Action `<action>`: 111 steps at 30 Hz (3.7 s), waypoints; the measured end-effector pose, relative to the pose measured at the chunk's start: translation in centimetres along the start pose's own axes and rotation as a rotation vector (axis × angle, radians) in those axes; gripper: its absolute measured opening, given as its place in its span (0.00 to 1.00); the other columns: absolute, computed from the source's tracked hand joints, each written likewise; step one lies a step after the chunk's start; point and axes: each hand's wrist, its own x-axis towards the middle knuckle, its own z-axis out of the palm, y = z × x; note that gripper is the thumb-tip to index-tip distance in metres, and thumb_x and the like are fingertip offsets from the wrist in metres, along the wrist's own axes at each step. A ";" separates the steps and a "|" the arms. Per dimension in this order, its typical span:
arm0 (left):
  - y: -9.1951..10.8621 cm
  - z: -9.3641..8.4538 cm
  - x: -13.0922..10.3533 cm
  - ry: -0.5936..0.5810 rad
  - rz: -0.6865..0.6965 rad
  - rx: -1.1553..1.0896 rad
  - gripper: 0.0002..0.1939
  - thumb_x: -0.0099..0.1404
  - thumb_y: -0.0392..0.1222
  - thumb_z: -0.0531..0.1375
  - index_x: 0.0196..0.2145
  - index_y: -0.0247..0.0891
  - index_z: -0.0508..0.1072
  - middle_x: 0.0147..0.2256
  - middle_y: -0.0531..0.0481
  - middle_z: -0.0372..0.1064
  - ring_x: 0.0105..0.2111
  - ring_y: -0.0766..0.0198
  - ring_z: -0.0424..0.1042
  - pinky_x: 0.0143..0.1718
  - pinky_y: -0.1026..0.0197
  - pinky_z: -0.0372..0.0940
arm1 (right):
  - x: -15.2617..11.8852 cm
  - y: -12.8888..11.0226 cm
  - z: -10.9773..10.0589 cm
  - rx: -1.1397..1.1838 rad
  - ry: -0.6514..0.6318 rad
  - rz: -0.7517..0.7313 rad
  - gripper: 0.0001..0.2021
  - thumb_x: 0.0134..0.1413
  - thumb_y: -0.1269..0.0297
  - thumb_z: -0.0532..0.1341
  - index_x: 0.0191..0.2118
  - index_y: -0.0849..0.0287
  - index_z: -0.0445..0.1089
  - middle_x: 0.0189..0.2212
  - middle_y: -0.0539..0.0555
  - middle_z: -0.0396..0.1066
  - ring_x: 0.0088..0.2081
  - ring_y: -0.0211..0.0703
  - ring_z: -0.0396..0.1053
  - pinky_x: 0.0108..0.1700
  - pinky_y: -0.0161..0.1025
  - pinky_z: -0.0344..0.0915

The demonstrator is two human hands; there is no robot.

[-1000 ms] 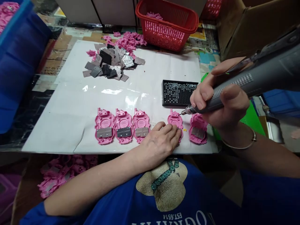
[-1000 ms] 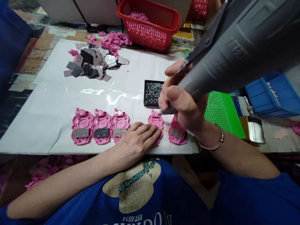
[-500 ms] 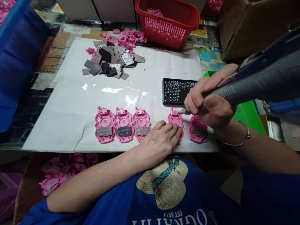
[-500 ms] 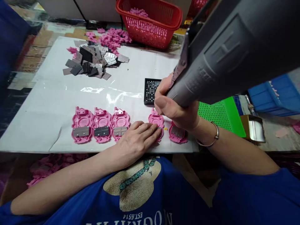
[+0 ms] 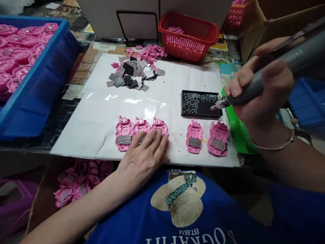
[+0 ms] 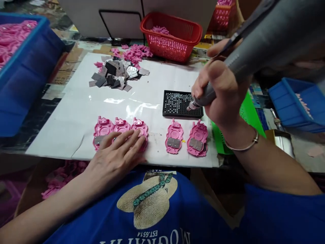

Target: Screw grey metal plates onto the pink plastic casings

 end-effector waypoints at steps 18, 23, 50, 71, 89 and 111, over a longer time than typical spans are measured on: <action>1.5 2.3 3.3 0.035 0.175 -0.169 0.19 0.70 0.31 0.52 0.57 0.25 0.68 0.54 0.38 0.71 0.53 0.51 0.68 0.54 0.50 0.58 | -0.5 3.0 0.9 0.050 -0.024 0.074 0.11 0.46 0.56 0.68 0.36 0.51 0.69 0.20 0.44 0.59 0.15 0.34 0.56 0.17 0.37 0.52; 1.5 2.2 3.5 0.023 0.181 -0.181 0.19 0.70 0.32 0.52 0.57 0.26 0.68 0.54 0.39 0.70 0.53 0.52 0.67 0.53 0.51 0.59 | -0.5 3.2 0.7 0.061 -0.035 0.090 0.11 0.47 0.55 0.69 0.35 0.49 0.69 0.20 0.43 0.59 0.15 0.34 0.56 0.18 0.38 0.54; 2.2 2.6 5.2 -0.004 0.222 -0.225 0.19 0.73 0.33 0.49 0.57 0.24 0.66 0.54 0.35 0.70 0.50 0.54 0.69 0.49 0.53 0.62 | -2.6 0.5 3.1 0.094 -0.167 0.095 0.10 0.46 0.58 0.68 0.35 0.50 0.69 0.18 0.44 0.59 0.13 0.35 0.55 0.13 0.38 0.51; 2.1 2.7 5.2 0.002 0.221 -0.256 0.18 0.73 0.33 0.48 0.57 0.24 0.66 0.54 0.36 0.70 0.50 0.54 0.69 0.48 0.53 0.62 | -2.6 0.8 3.9 0.039 -0.105 0.105 0.10 0.40 0.56 0.69 0.32 0.45 0.71 0.16 0.44 0.56 0.13 0.37 0.53 0.12 0.40 0.52; 2.1 2.8 5.1 0.032 0.214 -0.257 0.18 0.73 0.33 0.49 0.57 0.25 0.67 0.53 0.37 0.71 0.50 0.54 0.69 0.47 0.53 0.62 | -2.5 1.2 3.5 0.060 -0.201 0.107 0.12 0.40 0.55 0.70 0.32 0.47 0.71 0.16 0.42 0.59 0.12 0.32 0.57 0.11 0.35 0.55; 2.2 3.4 5.2 0.051 0.223 -0.344 0.19 0.71 0.32 0.51 0.57 0.20 0.65 0.51 0.32 0.70 0.48 0.51 0.68 0.48 0.52 0.67 | -1.8 1.3 3.2 0.079 -0.258 0.131 0.13 0.48 0.54 0.68 0.38 0.48 0.68 0.19 0.43 0.60 0.15 0.36 0.56 0.16 0.37 0.52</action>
